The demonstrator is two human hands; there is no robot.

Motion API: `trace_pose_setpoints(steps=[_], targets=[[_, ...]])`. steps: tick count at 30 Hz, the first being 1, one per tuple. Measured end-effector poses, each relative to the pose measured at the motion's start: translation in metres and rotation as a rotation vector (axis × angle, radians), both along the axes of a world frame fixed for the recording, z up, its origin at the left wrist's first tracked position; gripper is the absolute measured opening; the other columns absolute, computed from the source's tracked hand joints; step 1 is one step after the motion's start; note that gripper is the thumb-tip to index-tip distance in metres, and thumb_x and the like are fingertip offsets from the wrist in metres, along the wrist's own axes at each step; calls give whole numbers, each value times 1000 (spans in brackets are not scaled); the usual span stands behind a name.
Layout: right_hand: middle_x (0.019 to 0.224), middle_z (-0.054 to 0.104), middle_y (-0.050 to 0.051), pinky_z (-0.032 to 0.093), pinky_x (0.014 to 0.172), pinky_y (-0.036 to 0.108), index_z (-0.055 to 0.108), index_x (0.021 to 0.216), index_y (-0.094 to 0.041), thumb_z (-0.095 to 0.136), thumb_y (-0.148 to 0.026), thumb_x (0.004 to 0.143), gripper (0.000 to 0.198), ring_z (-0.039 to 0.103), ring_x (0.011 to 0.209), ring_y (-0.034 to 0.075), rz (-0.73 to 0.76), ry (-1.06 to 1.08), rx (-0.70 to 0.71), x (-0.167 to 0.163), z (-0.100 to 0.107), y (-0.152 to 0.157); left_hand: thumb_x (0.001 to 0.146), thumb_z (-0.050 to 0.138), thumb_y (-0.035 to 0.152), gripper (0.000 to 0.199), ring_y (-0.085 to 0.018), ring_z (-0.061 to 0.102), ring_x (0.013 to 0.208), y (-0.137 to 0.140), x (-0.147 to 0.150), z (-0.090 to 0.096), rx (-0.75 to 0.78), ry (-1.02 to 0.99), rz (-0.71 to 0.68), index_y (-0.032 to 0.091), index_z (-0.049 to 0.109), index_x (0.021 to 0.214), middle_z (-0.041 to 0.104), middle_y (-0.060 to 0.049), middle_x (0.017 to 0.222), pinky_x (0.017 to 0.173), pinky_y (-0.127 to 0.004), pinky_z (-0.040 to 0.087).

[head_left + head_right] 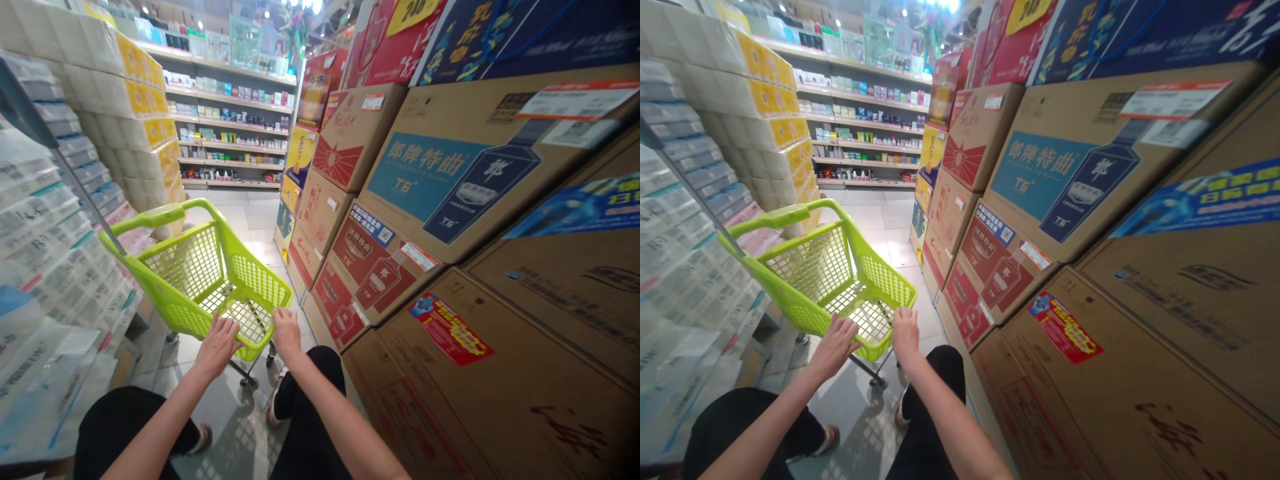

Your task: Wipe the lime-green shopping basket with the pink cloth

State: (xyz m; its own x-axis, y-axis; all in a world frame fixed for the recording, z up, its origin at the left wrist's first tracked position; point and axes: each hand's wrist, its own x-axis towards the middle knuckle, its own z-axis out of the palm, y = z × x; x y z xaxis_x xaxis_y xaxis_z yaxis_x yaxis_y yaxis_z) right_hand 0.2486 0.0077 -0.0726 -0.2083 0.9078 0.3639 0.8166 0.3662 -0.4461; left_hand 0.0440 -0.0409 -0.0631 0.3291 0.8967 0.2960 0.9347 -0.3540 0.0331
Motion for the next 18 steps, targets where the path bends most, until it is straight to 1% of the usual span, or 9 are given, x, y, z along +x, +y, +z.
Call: trace_pose_setpoints(steps=[3,5,6,8,10,12,14,17,18], targets=[[104,63,8,45,83,38,65,103,-24,50,-7,88,28,51,93,24,154,58,70,-21,-21,-45,90,53,33,12,-24,50,101,-1,-1,-1,3,-3,3,22,52,94,55,-3,95,113,-55,28],[114,63,6,45,85,36,64,110,-26,52,-10,88,30,52,97,23,240,103,35,-16,-24,-47,90,53,33,12,-24,51,100,0,-5,0,-11,12,-13,22,52,92,55,-3,94,114,-55,27],[117,62,5,45,85,35,64,113,-26,52,-11,88,31,53,98,22,232,127,22,-10,-23,-39,90,53,34,12,-25,51,100,1,-8,2,-14,23,-19,22,52,91,56,-4,93,114,-54,27],[126,61,6,45,86,34,63,120,-24,49,-9,89,38,54,100,21,108,183,23,4,-17,-14,91,51,34,12,-24,52,98,3,-12,5,-6,48,-23,22,53,90,56,-4,91,114,-54,27],[127,61,8,42,91,35,64,120,-22,46,-9,90,38,54,107,21,33,247,50,11,-13,6,91,50,33,12,-24,53,96,6,-14,7,17,77,-19,21,54,90,57,-4,89,114,-53,27],[127,61,9,40,94,36,65,120,-21,42,-8,92,39,53,113,21,-28,323,80,4,-17,10,90,51,32,12,-24,53,95,9,-15,8,44,106,-17,20,55,91,57,-4,89,114,-52,27],[132,57,8,38,98,38,61,125,-23,38,-7,92,43,49,122,21,-72,390,103,-14,-31,-3,90,52,32,13,-25,53,95,12,-16,8,66,127,-12,20,55,92,57,-5,90,114,-51,27],[145,45,9,33,108,43,46,141,-25,35,-5,90,55,37,136,22,-150,490,109,-40,-68,-33,90,51,32,13,-25,53,96,14,-19,10,80,141,-8,20,56,92,58,-6,89,113,-50,28],[144,46,11,34,108,43,42,143,-23,35,-6,89,57,38,136,22,-199,548,88,-47,-80,-41,90,50,32,14,-25,53,95,15,-21,11,81,144,-8,20,56,91,58,-6,89,113,-50,28]])
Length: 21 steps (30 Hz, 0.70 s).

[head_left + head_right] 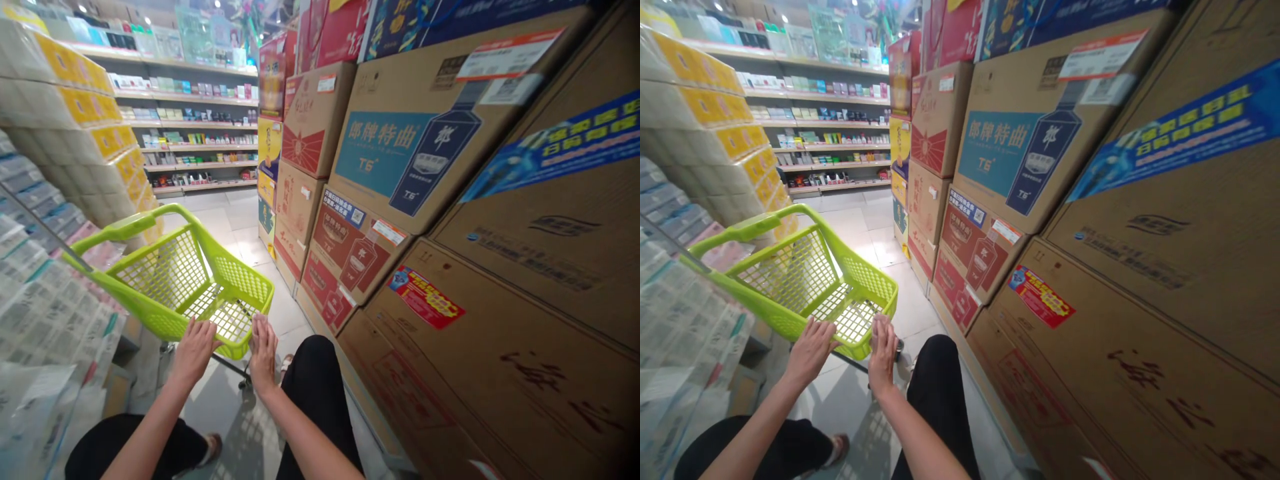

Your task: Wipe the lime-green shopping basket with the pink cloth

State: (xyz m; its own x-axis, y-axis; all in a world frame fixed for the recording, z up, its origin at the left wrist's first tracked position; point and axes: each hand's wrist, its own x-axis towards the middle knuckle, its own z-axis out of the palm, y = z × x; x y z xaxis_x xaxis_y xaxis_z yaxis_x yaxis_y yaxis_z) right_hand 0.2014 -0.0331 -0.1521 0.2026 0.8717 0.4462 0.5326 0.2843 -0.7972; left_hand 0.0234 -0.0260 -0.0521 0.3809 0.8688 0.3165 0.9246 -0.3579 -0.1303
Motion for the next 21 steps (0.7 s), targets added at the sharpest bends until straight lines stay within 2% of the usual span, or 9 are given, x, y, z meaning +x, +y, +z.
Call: trace_pose_setpoints(steps=[2,4,8,10,17,19,21], targets=[[134,52,13,40,105,41,41,143,-20,38,-6,85,59,46,128,22,-51,120,-76,-10,-15,-9,91,49,32,14,-25,54,95,2,-4,0,1,8,-7,20,56,92,58,-6,88,113,-50,28],[129,54,13,42,105,40,45,139,-19,43,-6,80,61,51,124,22,-63,200,-124,-18,-14,-11,92,46,31,15,-25,54,96,4,-8,-2,8,21,-12,20,56,93,58,-6,89,113,-50,28],[139,47,12,31,116,43,41,140,-19,47,-7,77,65,38,137,23,-34,222,-55,-25,12,-6,92,46,32,16,-25,54,97,8,-15,-7,20,67,-13,20,55,96,59,-6,91,114,-51,28],[142,44,12,27,118,44,40,141,-19,45,-6,76,66,34,139,23,-8,233,-46,-26,14,-4,92,47,33,16,-25,54,98,8,-15,-8,18,79,-7,20,55,96,59,-6,91,114,-51,27],[145,45,16,36,112,46,37,144,-18,51,-19,81,65,42,136,25,-50,513,-274,-25,-40,10,92,45,31,17,-25,53,102,7,-8,-9,10,59,40,20,56,99,59,-6,96,116,-53,24],[142,50,15,36,111,48,41,141,-19,55,-24,81,62,44,134,27,-61,528,-314,-23,-42,13,92,45,31,17,-26,53,102,8,-8,-9,12,53,42,20,56,99,60,-6,96,115,-53,24],[138,54,14,38,109,47,46,137,-20,57,-25,80,58,47,131,27,-45,534,-324,-20,-32,16,93,44,31,18,-26,53,101,8,-8,-10,11,46,41,19,57,98,60,-6,95,114,-54,25]])
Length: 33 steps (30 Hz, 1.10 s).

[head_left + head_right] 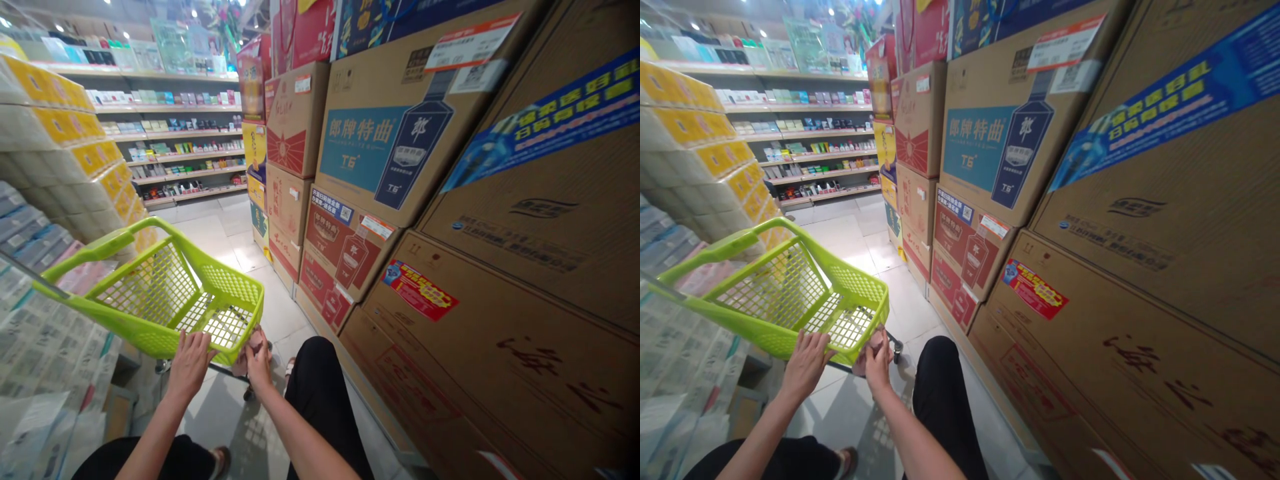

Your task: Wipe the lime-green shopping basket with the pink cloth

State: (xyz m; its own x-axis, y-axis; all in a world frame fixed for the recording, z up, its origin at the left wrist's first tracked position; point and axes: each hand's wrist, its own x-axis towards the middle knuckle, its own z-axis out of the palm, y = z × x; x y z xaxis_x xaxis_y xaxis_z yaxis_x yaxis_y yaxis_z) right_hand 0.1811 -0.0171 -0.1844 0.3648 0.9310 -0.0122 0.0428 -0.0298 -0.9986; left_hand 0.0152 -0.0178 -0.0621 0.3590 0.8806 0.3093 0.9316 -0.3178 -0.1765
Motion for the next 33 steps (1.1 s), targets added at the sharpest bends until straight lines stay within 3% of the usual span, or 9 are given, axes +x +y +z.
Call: trace_pose_setpoints(steps=[4,7,10,13,17,22,26,31,33], targets=[[139,52,11,37,110,40,45,135,-21,50,-20,83,52,47,131,21,44,-22,154,10,34,1,92,45,33,19,-26,54,101,-2,-3,-1,-5,-27,8,19,58,96,61,-7,94,113,-54,27],[143,46,11,34,112,40,38,140,-21,46,-16,83,58,42,133,20,47,-114,279,13,48,3,92,47,38,23,-28,55,102,-6,-4,0,-10,-46,14,20,58,99,62,-7,95,113,-57,25],[124,58,12,39,105,44,52,127,-18,47,-14,77,50,51,120,25,31,-210,162,12,43,8,91,49,44,30,-28,56,103,-11,4,6,-40,-92,-46,20,57,107,64,-7,99,113,-62,20],[110,63,11,41,98,44,60,114,-18,45,-11,73,44,55,107,26,0,-238,20,6,35,9,93,45,44,32,-24,58,105,-14,22,12,-89,-137,-151,21,55,114,65,-6,104,116,-58,17],[126,57,8,35,106,41,52,128,-21,40,-9,73,57,48,120,23,-37,-250,168,-1,31,6,97,35,39,33,-22,60,104,-12,48,9,-140,-158,-147,20,55,115,67,-6,104,115,-53,21],[104,64,8,45,95,36,60,106,-19,43,-10,71,40,58,102,22,-20,-185,80,5,30,16,99,29,41,37,-20,61,104,-8,59,-8,-175,-156,-74,20,55,115,69,-7,105,108,-45,32],[126,55,12,37,106,38,52,125,-18,41,-11,76,50,48,122,22,-157,-178,197,5,33,29,99,27,42,38,-20,61,106,-6,61,-10,-194,-172,-50,21,55,114,69,-7,107,101,-41,36],[97,62,9,48,88,36,65,95,-17,42,-9,73,32,60,92,22,-38,-130,2,1,20,45,100,23,42,40,-20,61,105,3,69,2,-305,-207,13,21,52,116,65,-8,111,86,-33,44],[103,62,11,46,92,37,64,101,-16,41,-11,76,35,59,98,23,-84,-119,12,1,18,50,100,22,41,40,-18,62,101,8,72,6,-338,-225,35,19,51,118,63,-8,111,82,-30,45]])
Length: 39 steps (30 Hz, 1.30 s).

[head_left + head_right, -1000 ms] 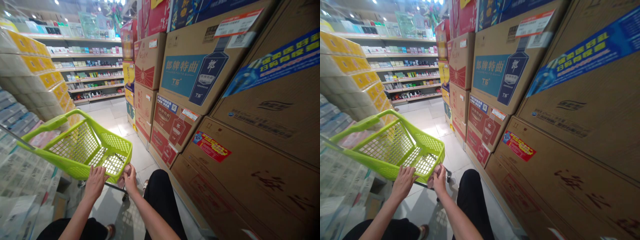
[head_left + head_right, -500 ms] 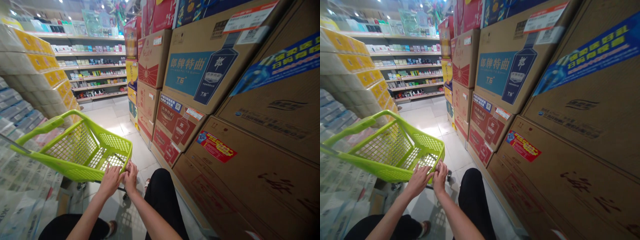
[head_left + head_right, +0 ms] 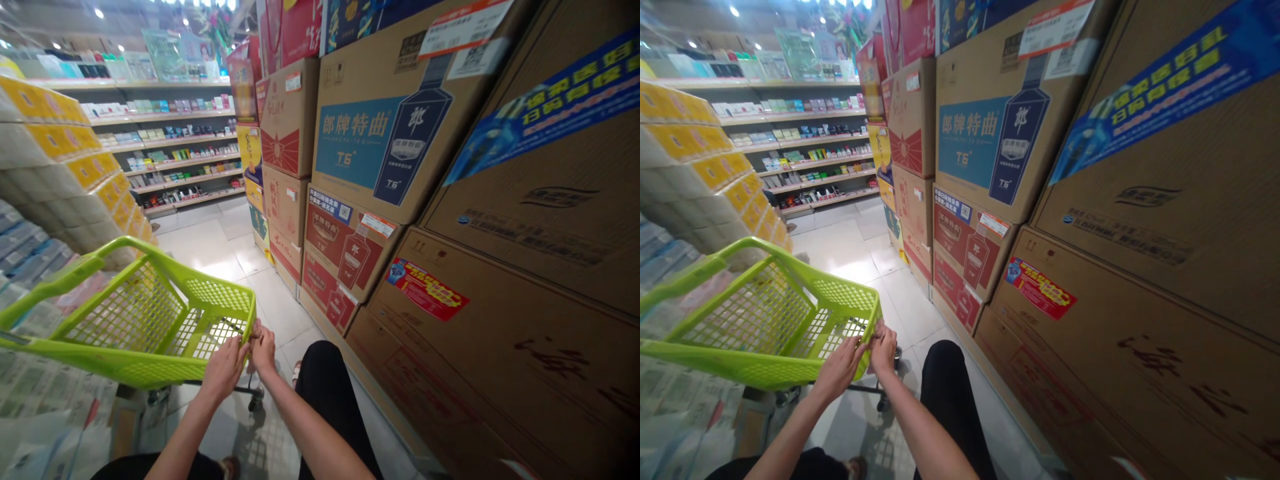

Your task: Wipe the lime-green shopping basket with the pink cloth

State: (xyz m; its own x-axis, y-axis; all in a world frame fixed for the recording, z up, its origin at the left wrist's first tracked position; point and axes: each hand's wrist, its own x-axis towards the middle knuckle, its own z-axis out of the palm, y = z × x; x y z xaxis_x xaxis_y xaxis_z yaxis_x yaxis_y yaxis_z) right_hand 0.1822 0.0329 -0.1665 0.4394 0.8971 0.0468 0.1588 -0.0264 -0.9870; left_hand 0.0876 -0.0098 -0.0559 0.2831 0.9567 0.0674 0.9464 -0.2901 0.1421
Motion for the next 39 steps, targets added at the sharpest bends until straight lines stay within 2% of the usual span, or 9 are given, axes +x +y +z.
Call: trace_pose_setpoints(steps=[4,10,15,19,21,24,28,33,39], targets=[[128,55,11,37,106,38,55,125,-19,44,-15,80,46,49,121,23,-55,-43,128,-4,0,5,99,26,35,35,-18,64,95,8,8,5,-40,57,31,20,47,123,60,-8,114,74,-29,45],[108,62,9,44,96,37,65,106,-19,41,-7,76,40,59,102,22,-53,-46,-3,-1,-3,16,95,31,25,29,-17,64,87,12,6,3,-106,82,63,24,48,119,58,-7,115,62,-27,43],[135,52,9,35,109,37,54,132,-22,38,-13,87,48,46,128,20,-13,-64,199,-2,5,23,91,40,25,23,-16,64,94,12,-12,0,-135,-69,19,26,52,111,59,-5,113,70,-27,48],[119,61,9,41,103,37,61,125,-22,40,-11,84,47,55,115,22,-66,14,35,-5,3,26,93,41,36,33,-19,63,96,16,-11,-4,-8,-219,-2,25,47,123,58,-7,111,78,-33,52],[126,58,9,39,106,38,59,128,-23,40,-9,82,52,52,120,22,-71,2,59,-5,1,27,93,41,41,41,-22,62,99,19,-7,-8,66,-252,0,23,43,130,56,-9,113,82,-37,53],[131,56,7,39,106,36,58,131,-26,45,-10,81,54,50,123,21,22,-23,106,0,-2,26,95,38,40,46,-23,61,103,21,0,-13,73,-195,-33,21,37,137,55,-10,116,85,-38,52],[111,67,6,46,95,36,70,113,-25,49,-9,75,46,61,106,23,36,4,-43,11,1,35,97,33,38,50,-20,63,95,20,2,-14,39,-78,-47,22,30,144,58,-10,117,80,-34,50],[128,61,3,37,106,35,62,126,-30,43,-4,77,59,52,123,17,44,-55,165,20,12,57,98,29,39,52,-19,64,92,16,5,-13,42,16,-11,22,26,147,60,-10,119,74,-30,48],[114,69,3,43,97,36,71,111,-24,46,-7,74,48,59,111,22,55,-19,21,19,8,64,99,27,41,52,-21,64,97,15,6,-14,73,48,-13,21,28,147,62,-11,118,78,-31,48]])
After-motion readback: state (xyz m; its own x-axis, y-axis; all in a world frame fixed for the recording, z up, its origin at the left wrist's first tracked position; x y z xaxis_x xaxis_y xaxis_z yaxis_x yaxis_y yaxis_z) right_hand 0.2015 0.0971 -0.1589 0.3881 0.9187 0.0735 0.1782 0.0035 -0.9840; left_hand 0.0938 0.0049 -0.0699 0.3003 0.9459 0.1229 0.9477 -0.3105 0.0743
